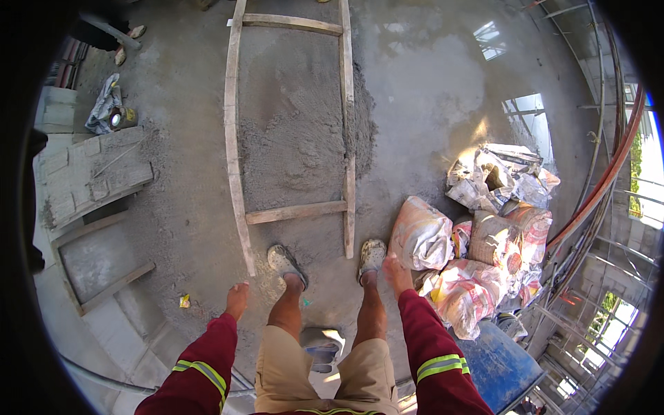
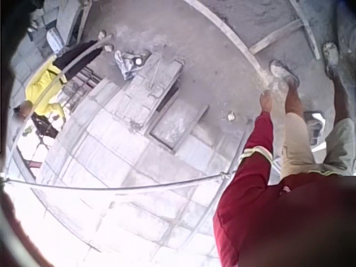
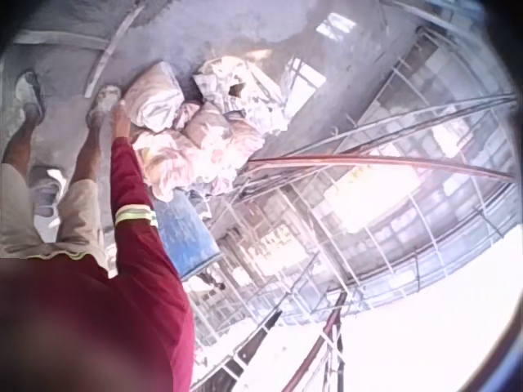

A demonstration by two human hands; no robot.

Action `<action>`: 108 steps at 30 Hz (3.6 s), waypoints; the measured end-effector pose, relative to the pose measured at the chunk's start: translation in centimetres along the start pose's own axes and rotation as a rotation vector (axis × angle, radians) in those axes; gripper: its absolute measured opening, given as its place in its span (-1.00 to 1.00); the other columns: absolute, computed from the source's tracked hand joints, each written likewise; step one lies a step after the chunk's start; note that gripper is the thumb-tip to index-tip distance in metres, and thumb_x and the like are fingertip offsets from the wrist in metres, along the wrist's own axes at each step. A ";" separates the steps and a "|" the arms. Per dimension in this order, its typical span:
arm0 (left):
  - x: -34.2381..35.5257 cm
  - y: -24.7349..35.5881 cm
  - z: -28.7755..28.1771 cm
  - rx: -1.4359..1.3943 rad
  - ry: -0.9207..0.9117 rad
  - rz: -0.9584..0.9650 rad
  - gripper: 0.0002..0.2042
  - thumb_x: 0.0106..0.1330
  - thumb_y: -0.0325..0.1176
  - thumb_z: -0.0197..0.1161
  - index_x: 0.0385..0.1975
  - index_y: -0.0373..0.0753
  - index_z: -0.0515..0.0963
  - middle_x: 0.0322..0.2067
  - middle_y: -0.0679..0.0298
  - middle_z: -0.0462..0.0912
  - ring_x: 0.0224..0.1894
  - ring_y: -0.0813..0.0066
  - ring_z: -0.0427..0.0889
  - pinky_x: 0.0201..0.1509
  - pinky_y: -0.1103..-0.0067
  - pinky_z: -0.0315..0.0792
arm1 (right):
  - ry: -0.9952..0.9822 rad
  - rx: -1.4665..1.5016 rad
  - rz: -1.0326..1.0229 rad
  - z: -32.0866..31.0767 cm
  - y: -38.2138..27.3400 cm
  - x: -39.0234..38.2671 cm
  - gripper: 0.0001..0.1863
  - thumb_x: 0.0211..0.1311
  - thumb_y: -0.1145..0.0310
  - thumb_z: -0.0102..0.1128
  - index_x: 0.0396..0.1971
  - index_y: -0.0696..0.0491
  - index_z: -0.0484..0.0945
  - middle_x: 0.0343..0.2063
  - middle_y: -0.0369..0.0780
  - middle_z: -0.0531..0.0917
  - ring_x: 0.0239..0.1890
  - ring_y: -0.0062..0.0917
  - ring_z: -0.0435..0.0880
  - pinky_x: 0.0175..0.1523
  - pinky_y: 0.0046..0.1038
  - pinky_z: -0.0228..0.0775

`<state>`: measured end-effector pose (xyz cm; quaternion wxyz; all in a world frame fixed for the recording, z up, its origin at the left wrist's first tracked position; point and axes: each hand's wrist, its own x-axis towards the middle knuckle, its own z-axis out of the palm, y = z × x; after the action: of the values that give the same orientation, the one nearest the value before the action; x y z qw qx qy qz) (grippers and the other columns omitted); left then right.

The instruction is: The person and a coworker lift and shake a wooden sieve frame to sift dry construction material onto the floor. The person repeatedly picks up bags of material, pours them into the sieve, and then resumes shaking the frame with the coworker.

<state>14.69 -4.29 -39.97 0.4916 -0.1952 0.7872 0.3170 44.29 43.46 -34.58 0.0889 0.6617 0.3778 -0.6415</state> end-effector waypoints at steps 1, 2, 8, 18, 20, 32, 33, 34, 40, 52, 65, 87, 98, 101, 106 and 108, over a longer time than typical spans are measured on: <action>1.9 -1.4 -1.0 -0.088 0.010 -0.075 -0.61 0.48 0.03 0.15 0.01 -0.18 0.56 -0.20 0.37 0.58 -0.12 0.44 0.52 -0.03 0.18 0.48 | -0.004 -0.028 -0.040 2.0 -1.5 2.3 -0.25 0.50 -0.27 -0.03 0.29 0.12 0.48 0.21 -0.12 0.60 0.24 -0.33 0.57 0.25 -0.26 0.38; 3.7 -2.5 -1.9 -0.137 0.055 -0.127 -0.57 0.48 0.09 0.13 0.06 -0.13 0.53 -0.15 0.36 0.56 -0.08 0.40 0.51 -0.05 0.10 0.47 | -0.013 -0.060 -0.082 4.7 -4.0 5.1 -0.22 0.49 -0.29 -0.03 0.28 0.15 0.49 0.19 -0.10 0.62 0.22 -0.33 0.59 0.24 -0.28 0.39; 14.6 -2.4 1.3 -0.266 0.237 -0.188 -0.26 0.49 0.33 -0.06 0.38 -0.18 0.41 0.33 0.09 0.47 0.38 0.12 0.40 0.31 0.00 0.28 | 0.001 -0.063 -0.318 11.9 -13.2 27.2 -0.01 0.39 -0.45 -0.09 0.37 0.22 0.37 0.31 -0.04 0.50 0.35 -0.25 0.46 0.36 -0.14 0.27; 22.7 -4.4 4.5 -0.373 0.159 -0.078 -0.09 0.48 0.46 -0.31 0.22 -0.36 0.56 0.00 0.07 0.69 0.08 0.23 0.64 0.20 0.44 0.44 | 0.000 -0.105 -0.464 23.6 -26.1 37.4 -0.13 0.49 -0.29 -0.05 0.32 0.29 0.41 0.25 0.05 0.49 0.26 -0.25 0.45 0.36 -0.21 0.24; 21.0 -4.2 4.9 -0.406 0.210 -0.128 -0.11 0.48 0.45 -0.30 0.15 -0.35 0.60 -0.12 0.13 0.71 -0.11 0.28 0.67 0.07 0.48 0.49 | 0.041 -0.309 -0.532 25.7 -26.1 34.3 -0.19 0.50 -0.26 -0.04 0.25 0.28 0.50 0.19 0.02 0.54 0.20 -0.28 0.47 0.32 -0.25 0.29; 20.2 -4.1 5.2 -0.482 0.265 -0.114 -0.22 0.50 0.40 -0.21 -0.12 -0.30 0.65 -0.37 0.23 0.67 -0.40 0.38 0.61 -0.21 0.48 0.51 | 0.092 -0.516 -0.962 18.9 -20.9 36.0 -0.36 0.53 0.00 0.02 0.32 0.24 0.45 0.30 0.00 0.53 0.38 -0.26 0.45 0.43 -0.34 0.25; 20.3 -3.3 5.8 -0.516 0.267 -0.123 -0.22 0.50 0.40 -0.21 -0.12 -0.29 0.65 -0.36 0.23 0.67 -0.39 0.39 0.61 -0.20 0.47 0.50 | 0.236 -0.503 -0.882 14.7 -15.6 36.9 -0.44 0.50 0.09 0.09 0.24 0.24 0.52 0.17 -0.02 0.62 0.25 -0.30 0.56 0.35 -0.37 0.32; 20.6 -2.5 7.2 -0.545 0.239 -0.135 -0.23 0.49 0.41 -0.20 -0.13 -0.28 0.65 -0.36 0.23 0.66 -0.38 0.39 0.60 -0.19 0.46 0.49 | 0.351 -0.283 -0.637 9.6 -9.6 38.7 -0.52 0.47 0.16 0.15 0.16 0.23 0.56 0.06 -0.06 0.67 0.14 -0.37 0.61 0.28 -0.38 0.37; 19.0 -4.5 5.8 -0.489 0.350 -0.106 -0.25 0.49 0.41 -0.22 -0.12 -0.25 0.62 -0.38 0.24 0.66 -0.45 0.40 0.58 -0.28 0.44 0.48 | 0.070 -0.514 -0.456 10.9 12.0 31.5 -0.41 0.19 0.05 0.50 -0.09 0.30 0.56 -0.12 0.07 0.67 -0.09 -0.17 0.64 0.00 -0.18 0.44; 17.7 -3.0 6.9 -0.589 0.357 -0.024 -0.36 0.55 0.30 -0.22 -0.14 -0.21 0.54 -0.45 0.22 0.61 -0.48 0.39 0.57 -0.34 0.46 0.48 | 0.163 -0.732 -0.343 14.4 9.3 33.3 -0.47 0.11 0.24 0.52 -0.06 0.27 0.51 -0.21 0.16 0.71 -0.07 0.08 0.71 0.05 -0.13 0.48; 13.1 -1.9 7.4 -0.621 0.250 0.116 -0.33 0.52 0.31 -0.13 0.02 -0.28 0.50 -0.30 0.20 0.63 -0.38 0.39 0.57 -0.24 0.51 0.47 | 0.087 -0.620 -0.454 12.5 8.8 32.8 -0.54 0.16 0.23 0.42 -0.13 0.28 0.51 -0.29 0.10 0.70 -0.24 -0.13 0.73 -0.10 -0.20 0.52; 4.2 -1.3 6.7 -0.180 0.331 0.208 -0.75 0.31 -0.35 0.38 -0.14 -0.28 0.50 -0.41 0.40 0.51 -0.41 0.61 0.45 -0.32 0.59 0.37 | -0.251 -0.464 -0.304 10.6 7.1 30.8 -0.47 0.05 0.31 0.41 0.03 0.23 0.60 -0.18 -0.02 0.72 -0.11 -0.32 0.69 0.04 -0.31 0.51; -4.6 7.6 -3.9 -0.166 0.263 0.193 -0.86 0.29 -0.34 0.31 -0.32 -0.18 0.48 -0.54 0.40 0.48 -0.53 0.60 0.47 -0.43 0.58 0.34 | -0.304 -0.073 -0.251 10.6 -0.4 13.0 -0.38 0.17 0.37 0.40 0.22 0.12 0.38 -0.20 -0.34 0.60 -0.19 -0.60 0.55 0.04 -0.49 0.41; -8.4 14.7 -7.9 -0.219 0.132 0.240 -0.71 0.38 -0.11 0.31 -0.26 -0.21 0.48 -0.53 0.33 0.52 -0.56 0.52 0.53 -0.49 0.51 0.45 | -0.362 0.125 -0.272 11.0 -7.1 6.9 -0.43 0.29 0.30 0.38 0.23 0.10 0.35 -0.16 -0.26 0.62 -0.18 -0.52 0.64 -0.02 -0.43 0.50; -10.9 24.0 -12.9 -0.444 -0.117 0.229 -0.32 0.41 0.39 0.06 -0.23 -0.29 0.47 -0.54 0.25 0.56 -0.58 0.46 0.58 -0.52 0.44 0.55 | -0.371 0.233 -0.397 10.0 -18.5 -3.2 -0.51 0.46 -0.02 0.21 0.09 0.07 0.40 -0.24 -0.19 0.61 -0.33 -0.48 0.65 -0.25 -0.39 0.57; -11.3 27.0 -12.7 -0.400 -0.114 0.242 -0.30 0.41 0.41 0.04 -0.24 -0.29 0.47 -0.55 0.25 0.56 -0.59 0.46 0.58 -0.52 0.45 0.55 | -0.439 0.337 -0.353 8.3 -18.9 -3.0 -0.43 0.44 -0.17 0.16 0.05 0.06 0.43 -0.28 -0.19 0.62 -0.38 -0.50 0.65 -0.27 -0.41 0.59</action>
<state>-5.30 6.37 -17.53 0.4451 -0.1749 0.6973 0.5339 26.55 50.47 -26.24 -0.0551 0.4374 0.3468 -0.8279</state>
